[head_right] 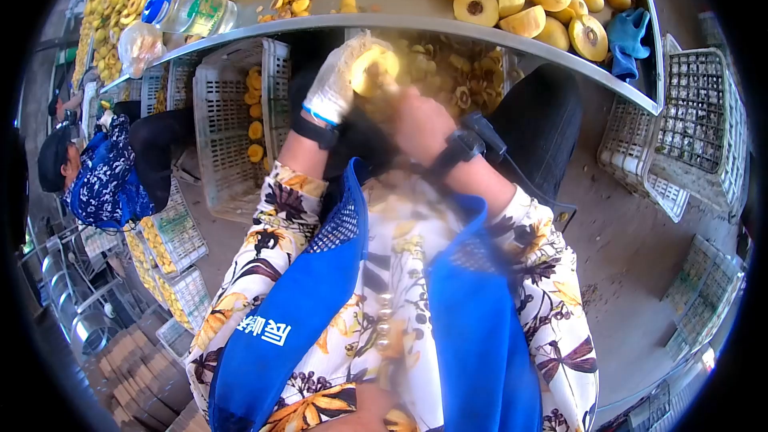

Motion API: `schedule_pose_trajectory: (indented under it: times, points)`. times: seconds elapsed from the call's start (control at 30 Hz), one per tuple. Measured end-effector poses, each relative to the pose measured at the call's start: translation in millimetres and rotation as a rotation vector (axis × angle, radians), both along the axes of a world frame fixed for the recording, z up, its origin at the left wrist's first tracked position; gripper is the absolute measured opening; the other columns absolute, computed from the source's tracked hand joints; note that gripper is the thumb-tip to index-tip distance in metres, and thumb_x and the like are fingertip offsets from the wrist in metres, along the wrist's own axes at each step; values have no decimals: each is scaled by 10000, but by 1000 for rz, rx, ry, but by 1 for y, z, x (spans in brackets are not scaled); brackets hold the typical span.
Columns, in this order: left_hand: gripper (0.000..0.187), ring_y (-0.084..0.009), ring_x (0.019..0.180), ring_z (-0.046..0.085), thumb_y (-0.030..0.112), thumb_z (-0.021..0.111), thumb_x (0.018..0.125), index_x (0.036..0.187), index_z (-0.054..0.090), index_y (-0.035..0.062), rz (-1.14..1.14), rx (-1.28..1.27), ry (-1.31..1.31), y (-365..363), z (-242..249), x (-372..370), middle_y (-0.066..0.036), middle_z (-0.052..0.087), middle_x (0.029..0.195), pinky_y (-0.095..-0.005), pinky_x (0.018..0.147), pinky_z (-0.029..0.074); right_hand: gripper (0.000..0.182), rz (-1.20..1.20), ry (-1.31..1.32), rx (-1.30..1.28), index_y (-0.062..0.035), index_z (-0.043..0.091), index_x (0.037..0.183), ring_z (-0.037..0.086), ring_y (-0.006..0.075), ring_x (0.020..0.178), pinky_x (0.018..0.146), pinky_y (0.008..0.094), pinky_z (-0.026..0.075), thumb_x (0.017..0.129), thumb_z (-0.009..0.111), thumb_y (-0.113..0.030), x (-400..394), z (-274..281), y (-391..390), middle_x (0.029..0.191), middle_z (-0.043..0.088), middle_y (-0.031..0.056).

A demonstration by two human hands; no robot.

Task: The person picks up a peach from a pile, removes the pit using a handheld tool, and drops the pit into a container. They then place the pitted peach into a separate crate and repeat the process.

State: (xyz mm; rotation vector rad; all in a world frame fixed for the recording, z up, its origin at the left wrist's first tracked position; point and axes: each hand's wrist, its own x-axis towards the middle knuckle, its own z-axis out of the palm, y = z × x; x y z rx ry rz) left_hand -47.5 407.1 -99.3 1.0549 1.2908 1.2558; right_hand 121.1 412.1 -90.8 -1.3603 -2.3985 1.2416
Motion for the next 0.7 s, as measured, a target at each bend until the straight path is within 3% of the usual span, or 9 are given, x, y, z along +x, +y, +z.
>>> schedule_pose_trajectory:
  times: [0.07,0.1,0.17,0.2,0.3,0.33,0.43,0.6,0.7]
  points:
    - [327,-123,775,566,299,444,912,931,554,-8,-30,-208,-266,2,10,-2,-73,588,864,-230,682,463,205,55,109,50,36,447,845,547,390,594,552,443,444,782,518,-146,2,8,0,637,555,228]
    - [338,-126,770,567,314,441,913,924,553,-5,17,-166,-158,3,19,-1,-72,588,859,-230,680,464,204,83,165,80,36,459,847,554,362,543,515,420,450,786,518,-150,1,12,1,619,560,205]
    - [362,-131,760,570,343,434,915,910,550,0,108,-75,58,-1,39,2,-69,588,849,-232,676,467,190,-35,322,-261,24,477,851,519,246,454,430,344,423,793,516,-153,-4,4,2,597,551,125]
    - [439,-136,774,580,401,431,906,953,545,-20,172,-121,-305,-1,47,13,-83,597,865,-231,687,472,184,-91,401,-434,18,486,852,502,188,409,387,306,410,796,515,-155,-8,1,3,586,546,85]
    - [298,-119,848,551,224,543,879,1058,533,-14,464,-23,68,-10,24,37,-80,581,992,-220,729,460,160,-225,444,-717,-3,488,858,429,70,393,334,221,345,798,510,-150,-18,24,-6,586,497,13]
    - [250,-95,765,564,146,607,832,1026,556,-3,573,150,166,-11,18,42,-66,597,925,-196,637,469,147,-258,415,-863,-10,470,875,430,93,389,328,242,350,789,502,-124,-17,28,-8,589,477,25]
    - [219,-119,634,567,139,626,810,961,567,-8,579,8,-309,-8,12,38,-84,612,784,-243,553,477,138,-323,393,-973,-23,448,897,401,92,389,329,244,345,787,487,-96,-20,35,-12,602,448,27]
    - [124,-141,505,508,114,585,832,842,571,-9,452,-175,-676,-5,16,33,-64,537,624,-256,442,416,126,-409,423,-1137,-57,433,907,366,84,394,337,252,348,789,476,-61,-17,32,-17,617,427,21]
    - [241,-102,617,577,218,610,828,945,613,8,453,-168,-318,-3,8,38,-48,613,795,-218,530,466,128,-445,416,-1186,-67,435,909,364,83,400,340,252,351,790,482,-60,-17,29,-17,631,433,21]
